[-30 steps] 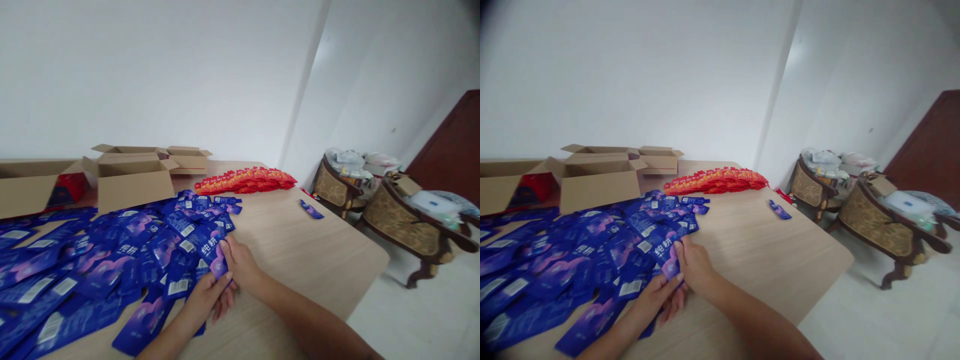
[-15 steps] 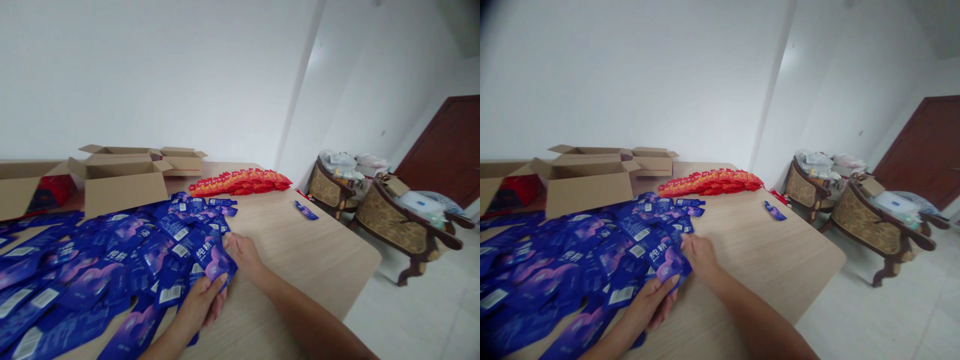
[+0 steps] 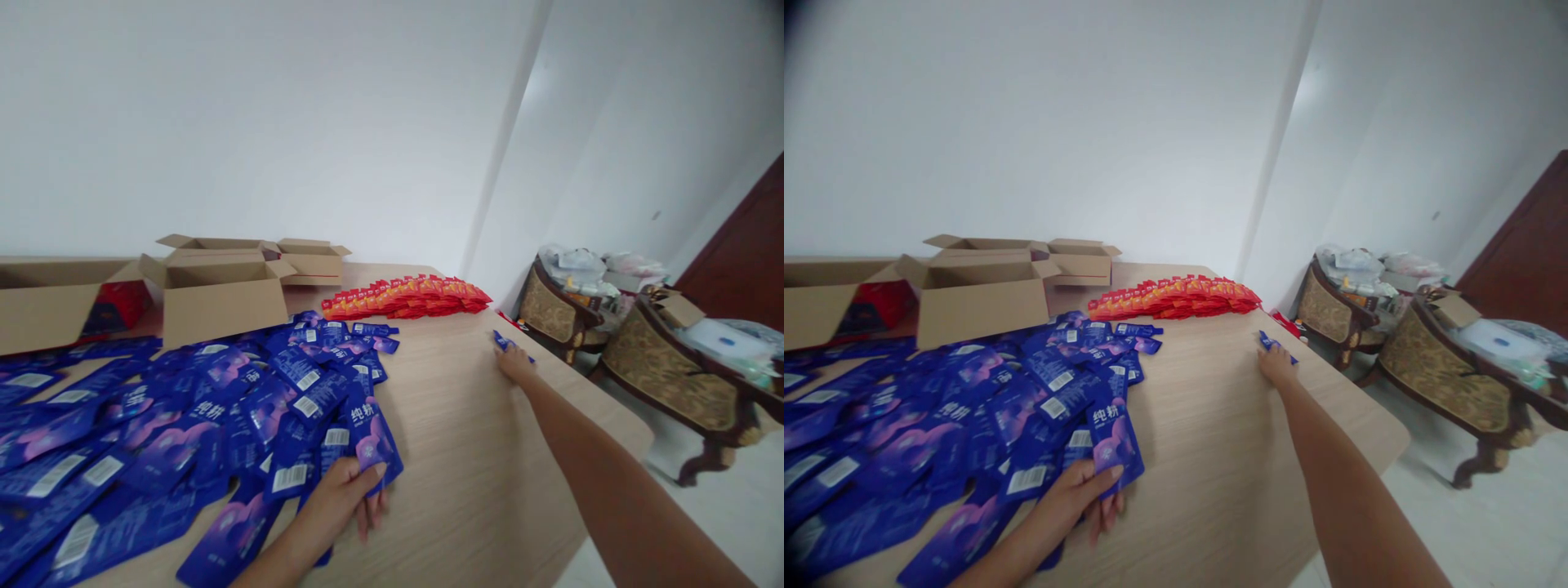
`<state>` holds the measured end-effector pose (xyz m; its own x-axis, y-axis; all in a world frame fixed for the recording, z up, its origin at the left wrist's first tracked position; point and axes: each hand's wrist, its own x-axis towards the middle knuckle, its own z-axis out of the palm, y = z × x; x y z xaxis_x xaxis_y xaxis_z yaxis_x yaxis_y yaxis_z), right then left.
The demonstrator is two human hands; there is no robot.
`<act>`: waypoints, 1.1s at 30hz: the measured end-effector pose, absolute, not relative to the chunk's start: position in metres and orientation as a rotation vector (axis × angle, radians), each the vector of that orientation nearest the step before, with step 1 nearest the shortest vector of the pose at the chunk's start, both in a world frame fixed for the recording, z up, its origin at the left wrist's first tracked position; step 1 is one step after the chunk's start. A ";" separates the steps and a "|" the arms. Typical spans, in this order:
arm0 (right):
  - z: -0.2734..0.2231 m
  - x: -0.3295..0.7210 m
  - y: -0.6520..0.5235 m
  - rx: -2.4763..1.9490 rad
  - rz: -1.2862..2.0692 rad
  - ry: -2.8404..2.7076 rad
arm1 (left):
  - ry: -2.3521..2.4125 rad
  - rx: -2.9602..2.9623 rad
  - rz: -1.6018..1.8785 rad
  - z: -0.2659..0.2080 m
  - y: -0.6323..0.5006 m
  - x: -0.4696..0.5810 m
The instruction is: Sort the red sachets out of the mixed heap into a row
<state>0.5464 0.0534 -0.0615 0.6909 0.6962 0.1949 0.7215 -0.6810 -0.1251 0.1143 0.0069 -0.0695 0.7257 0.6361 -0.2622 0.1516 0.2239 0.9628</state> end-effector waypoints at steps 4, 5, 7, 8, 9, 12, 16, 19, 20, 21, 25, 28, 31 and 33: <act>-0.069 0.505 0.057 -2.660 -0.231 -1.388 | 0.670 1.343 0.467 -0.065 0.008 0.111; -0.070 0.493 0.058 -2.630 -0.262 -1.485 | 0.659 1.348 0.490 -0.063 0.007 0.110; -0.068 0.475 0.059 -2.574 -0.301 -1.642 | 0.653 1.352 0.516 -0.061 0.006 0.109; -0.066 0.469 0.059 -2.571 -0.283 -1.667 | 0.655 1.346 0.519 -0.061 0.005 0.109; -0.064 0.464 0.059 -2.592 -0.216 -1.653 | 0.657 1.336 0.518 -0.061 0.005 0.109; -0.058 0.456 0.061 -2.673 0.060 -1.566 | 0.666 1.304 0.532 -0.065 0.003 0.111; -0.059 0.443 0.063 -2.711 0.030 -1.530 | 0.654 1.307 0.559 -0.072 0.003 0.112; -0.063 0.425 0.060 -2.622 0.009 -1.572 | 0.662 1.298 0.566 -0.076 0.004 0.113; -0.064 0.417 0.058 -2.562 0.049 -1.609 | 0.669 1.296 0.566 -0.076 0.004 0.113; -0.065 0.409 0.057 -2.501 0.099 -1.644 | 0.673 1.294 0.564 -0.076 0.004 0.113; -0.066 0.381 0.053 -2.358 0.202 -1.719 | 0.655 1.277 0.551 -0.074 0.005 0.112; -0.063 0.367 0.050 -2.254 0.259 -1.694 | 0.661 1.261 0.553 -0.071 0.004 0.113; -0.053 0.350 0.040 -1.877 0.612 -1.533 | 0.681 1.241 0.566 -0.071 0.004 0.114; -0.046 0.331 0.029 -1.490 0.969 -1.394 | 0.686 1.225 0.567 -0.073 0.005 0.115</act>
<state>0.3312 0.0291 -0.0463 0.0764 0.9970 0.0141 0.3340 -0.0123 -0.9425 0.1147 0.0050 -0.0731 0.6738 0.7199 -0.1666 -0.0283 0.2505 0.9677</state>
